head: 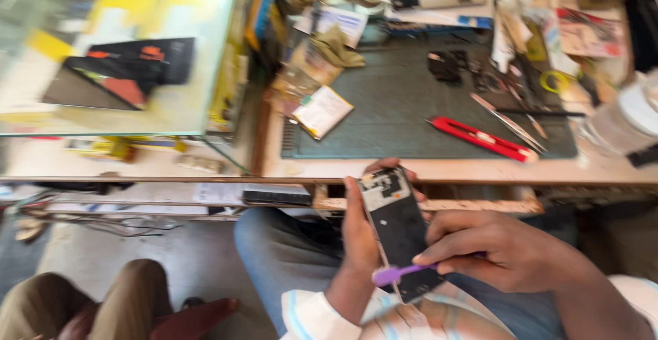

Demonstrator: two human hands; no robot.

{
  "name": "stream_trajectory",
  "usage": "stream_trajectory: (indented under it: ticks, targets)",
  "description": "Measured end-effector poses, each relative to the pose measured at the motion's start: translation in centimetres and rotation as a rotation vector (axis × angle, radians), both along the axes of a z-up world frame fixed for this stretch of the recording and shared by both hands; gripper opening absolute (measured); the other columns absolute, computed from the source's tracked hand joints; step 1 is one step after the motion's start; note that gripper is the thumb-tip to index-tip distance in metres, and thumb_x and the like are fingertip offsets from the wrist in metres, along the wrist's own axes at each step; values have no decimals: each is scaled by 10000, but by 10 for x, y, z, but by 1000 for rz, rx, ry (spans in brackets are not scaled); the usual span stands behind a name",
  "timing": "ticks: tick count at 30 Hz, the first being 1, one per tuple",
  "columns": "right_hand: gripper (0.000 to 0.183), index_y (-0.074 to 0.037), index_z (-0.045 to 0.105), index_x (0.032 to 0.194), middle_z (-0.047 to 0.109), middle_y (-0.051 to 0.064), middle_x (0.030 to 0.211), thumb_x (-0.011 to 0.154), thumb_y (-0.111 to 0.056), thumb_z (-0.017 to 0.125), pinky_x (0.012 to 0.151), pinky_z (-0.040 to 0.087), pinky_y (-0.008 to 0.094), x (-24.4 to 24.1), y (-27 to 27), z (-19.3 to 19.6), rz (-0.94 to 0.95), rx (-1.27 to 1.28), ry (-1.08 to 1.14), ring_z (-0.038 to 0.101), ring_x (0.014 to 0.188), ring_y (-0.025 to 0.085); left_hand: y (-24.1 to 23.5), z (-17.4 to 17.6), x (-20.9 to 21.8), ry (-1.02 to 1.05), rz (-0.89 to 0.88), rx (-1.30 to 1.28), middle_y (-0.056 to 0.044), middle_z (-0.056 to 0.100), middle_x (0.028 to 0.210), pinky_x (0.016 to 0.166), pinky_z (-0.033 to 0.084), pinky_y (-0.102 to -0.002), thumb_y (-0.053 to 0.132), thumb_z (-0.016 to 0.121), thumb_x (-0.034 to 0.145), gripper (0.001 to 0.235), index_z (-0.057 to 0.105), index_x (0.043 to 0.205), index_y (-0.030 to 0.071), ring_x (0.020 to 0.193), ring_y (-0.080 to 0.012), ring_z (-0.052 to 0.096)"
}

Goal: The person uses a red utility knife and a purple plastic pry tool to remove adhesive and separate the screen from the smartphone frame. They then use tweezers to carefully lift and disconnect internal ribbon cables and components.

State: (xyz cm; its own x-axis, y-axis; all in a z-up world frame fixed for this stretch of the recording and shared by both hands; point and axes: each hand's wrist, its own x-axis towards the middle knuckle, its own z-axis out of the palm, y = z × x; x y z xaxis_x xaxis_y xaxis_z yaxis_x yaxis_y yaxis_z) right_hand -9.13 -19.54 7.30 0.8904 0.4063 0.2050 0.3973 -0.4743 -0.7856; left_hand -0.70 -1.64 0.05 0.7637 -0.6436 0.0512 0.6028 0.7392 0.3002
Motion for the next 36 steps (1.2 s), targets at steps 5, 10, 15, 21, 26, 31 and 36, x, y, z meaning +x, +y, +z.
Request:
stream_trajectory:
  ticks: [5,10,15,21,26,31,36]
  targets:
    - [327,-118,792,1162,692,40,1008,844,-55,754,759,596,319,0,-2,-18,-257,42,52,699,927,184,-9,-8,-4,-19,14,23,-194,610,1244,886,602,-399,587,266,1136,692,475,1467,17,1041,-268,685]
    - [301,-121,797,1181,698,17,1017,884,-71,788,822,548,315,-12,-13,-23,48,91,-51,662,989,178,-7,-15,2,-26,1,3,-182,607,1239,833,617,-448,601,258,1129,690,488,1450,35,1019,-274,692]
    - [277,-131,810,1165,679,45,1046,895,-81,781,740,564,310,-15,-15,-20,53,41,168,701,941,181,-10,-16,9,-23,7,-6,-203,610,1258,829,619,-484,602,266,1127,688,485,1454,37,1007,-296,691]
    - [275,-139,800,1147,707,43,979,874,-120,782,668,553,324,-23,-5,-11,-199,-52,25,690,829,209,-10,-18,18,79,-37,-107,-210,612,1251,825,622,-524,622,298,1081,708,465,1461,48,1019,-326,696]
    - [227,-99,787,1121,695,55,1005,895,-88,770,634,558,307,-32,-6,2,69,66,141,719,791,178,-3,-11,20,-19,55,-54,-235,610,1290,885,620,-525,611,328,1116,713,455,1496,20,1072,-338,690]
    - [274,-91,772,1117,672,52,984,845,-59,772,650,543,287,-27,-8,4,-242,19,-65,694,796,163,-1,1,22,-23,60,-75,-232,610,1289,891,623,-517,608,306,1125,710,461,1499,25,1082,-330,693]
    - [219,-97,788,1074,684,58,989,864,-43,810,659,567,287,-42,-11,6,71,83,120,714,813,158,-1,3,25,-37,94,-80,-219,617,1280,881,628,-519,603,289,1127,704,461,1499,30,1068,-330,697]
